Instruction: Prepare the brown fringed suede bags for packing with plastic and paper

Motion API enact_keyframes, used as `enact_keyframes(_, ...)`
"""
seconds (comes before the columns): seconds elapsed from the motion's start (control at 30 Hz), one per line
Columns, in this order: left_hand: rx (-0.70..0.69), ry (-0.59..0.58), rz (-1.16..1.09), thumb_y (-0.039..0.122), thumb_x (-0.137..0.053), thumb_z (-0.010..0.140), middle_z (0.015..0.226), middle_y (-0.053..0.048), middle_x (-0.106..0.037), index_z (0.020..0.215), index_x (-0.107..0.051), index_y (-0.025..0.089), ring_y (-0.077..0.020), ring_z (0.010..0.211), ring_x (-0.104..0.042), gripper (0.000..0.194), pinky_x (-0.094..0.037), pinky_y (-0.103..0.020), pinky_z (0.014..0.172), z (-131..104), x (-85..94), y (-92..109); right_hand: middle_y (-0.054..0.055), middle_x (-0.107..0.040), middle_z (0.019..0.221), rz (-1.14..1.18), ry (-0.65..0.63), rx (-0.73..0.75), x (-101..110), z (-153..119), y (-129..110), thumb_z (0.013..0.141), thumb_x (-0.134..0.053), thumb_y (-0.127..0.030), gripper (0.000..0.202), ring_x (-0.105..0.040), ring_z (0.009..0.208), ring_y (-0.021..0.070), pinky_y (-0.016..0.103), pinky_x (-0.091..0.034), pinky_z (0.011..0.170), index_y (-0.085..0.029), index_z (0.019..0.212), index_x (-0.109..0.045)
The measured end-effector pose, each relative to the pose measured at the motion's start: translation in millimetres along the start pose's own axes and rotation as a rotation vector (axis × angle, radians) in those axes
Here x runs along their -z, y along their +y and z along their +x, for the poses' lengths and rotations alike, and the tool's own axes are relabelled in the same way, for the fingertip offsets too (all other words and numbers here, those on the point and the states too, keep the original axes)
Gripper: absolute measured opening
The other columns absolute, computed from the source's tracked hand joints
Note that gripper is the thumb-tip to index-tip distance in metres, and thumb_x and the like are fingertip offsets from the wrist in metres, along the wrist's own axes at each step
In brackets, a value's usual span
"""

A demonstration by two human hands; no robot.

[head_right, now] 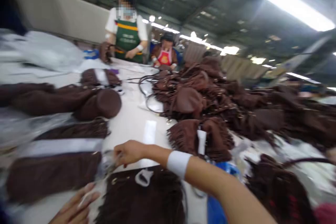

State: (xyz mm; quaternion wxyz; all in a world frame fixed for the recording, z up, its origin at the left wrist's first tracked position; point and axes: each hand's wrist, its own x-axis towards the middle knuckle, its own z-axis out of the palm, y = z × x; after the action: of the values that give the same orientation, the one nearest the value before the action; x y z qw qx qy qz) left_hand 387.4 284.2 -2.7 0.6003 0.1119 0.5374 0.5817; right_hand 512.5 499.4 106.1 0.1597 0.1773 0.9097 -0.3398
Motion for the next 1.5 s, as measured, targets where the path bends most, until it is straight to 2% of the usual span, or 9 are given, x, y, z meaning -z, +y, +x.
enact_keyframes(0.07,0.005,0.065,-0.218,0.033,-0.086,0.068,0.092,-0.006,-0.075,0.129,-0.056,0.025,0.0031,0.036,-0.028,0.069,-0.032,-0.015,0.04,-19,22.4,0,-0.002,-0.066,0.085,-0.015,-0.045,0.141,-17,30,-16,0.09,-0.065,-0.024,0.018,-0.063,0.073,0.0119,0.025,-0.049,0.071,-0.017,0.107,-0.062)
enact_keyframes(0.13,-0.003,0.048,-0.355,0.026,-0.085,0.069,0.088,-0.005,-0.074,0.134,-0.053,0.024,0.0059,0.036,-0.02,0.072,-0.026,-0.012,0.04,-25,27.4,0,-0.003,-0.066,0.083,-0.089,-0.003,0.256,-25,40,-26,0.086,-0.066,-0.021,0.015,-0.062,0.074,0.012,0.022,-0.043,0.068,-0.019,0.101,-0.063)
enact_keyframes(0.23,-0.031,0.017,-0.409,0.028,-0.078,0.079,0.078,0.001,-0.07,0.139,-0.049,0.026,0.0055,0.036,-0.019,0.067,-0.028,-0.012,0.042,-23,20.9,-1,0.001,-0.067,0.091,-0.244,0.069,0.352,-31,37,-34,0.085,-0.063,-0.02,0.009,-0.061,0.083,0.0151,0.022,-0.04,0.07,-0.018,0.094,-0.063)
enact_keyframes(0.4,-0.085,0.009,-0.421,0.032,-0.075,0.083,0.063,0.007,-0.059,0.139,-0.049,0.025,0.0037,0.035,-0.02,0.063,-0.034,-0.013,0.042,-20,12.2,-6,0.007,-0.065,0.096,-0.4,0.14,0.277,-46,41,-51,0.089,-0.053,-0.019,0.014,-0.06,0.082,0.0173,0.026,-0.04,0.068,-0.016,0.1,-0.061)
enact_keyframes(0.63,-0.153,0.138,-0.573,0.028,-0.087,0.067,0.088,0.0,-0.069,0.132,-0.056,0.024,0.0044,0.04,-0.031,0.072,-0.038,-0.013,0.045,-19,-5.2,5,0.01,-0.064,0.1,-0.45,0.074,0.351,-54,47,-65,0.083,-0.055,-0.015,0.028,-0.06,0.079,0.0181,0.026,-0.038,0.06,-0.015,0.111,-0.06)
enact_keyframes(0.83,-0.269,0.306,-0.29,0.046,-0.087,0.063,0.068,0.002,-0.066,0.127,-0.059,0.013,-0.0051,0.042,-0.045,0.077,-0.049,-0.024,0.05,-18,-7.0,14,0.003,-0.067,0.083,-0.275,0.005,0.293,-58,58,-66,0.081,-0.054,-0.011,0.01,-0.059,0.072,0.0145,0.023,-0.037,0.061,-0.017,0.083,-0.062)
enact_keyframes(1.0,-0.283,0.396,-0.08,0.052,-0.084,0.061,0.069,-0.002,-0.071,0.119,-0.062,0.01,-0.0076,0.04,-0.047,0.075,-0.053,-0.029,0.052,-17,-1.2,13,-0.004,-0.068,0.08,0.015,0.109,0.275,-55,56,-61,0.079,-0.054,-0.008,0.036,-0.062,0.075,0.0123,0.02,-0.04,0.066,-0.022,0.112,-0.054)
enact_keyframes(1.17,-0.297,0.366,0.124,0.055,-0.078,0.067,0.066,-0.003,-0.071,0.104,-0.067,0.012,-0.011,0.04,-0.052,0.058,-0.046,-0.025,0.047,-11,10.0,8,0.0,-0.069,0.1,-0.088,-0.042,0.481,-47,50,-63,0.084,-0.049,-0.008,0.052,-0.064,0.083,0.0117,0.02,-0.043,0.074,-0.026,0.133,-0.05)
enact_keyframes(1.5,-0.239,0.375,0.266,0.058,-0.076,0.068,0.067,-0.003,-0.071,0.084,-0.068,0.016,-0.0122,0.045,-0.057,0.046,-0.043,-0.023,0.052,-22,16.8,17,0.001,-0.07,0.088,-0.286,-0.081,0.425,-49,68,-61,0.088,-0.059,-0.026,0.016,-0.061,0.077,0.0143,0.023,-0.039,0.067,-0.021,0.103,-0.064)
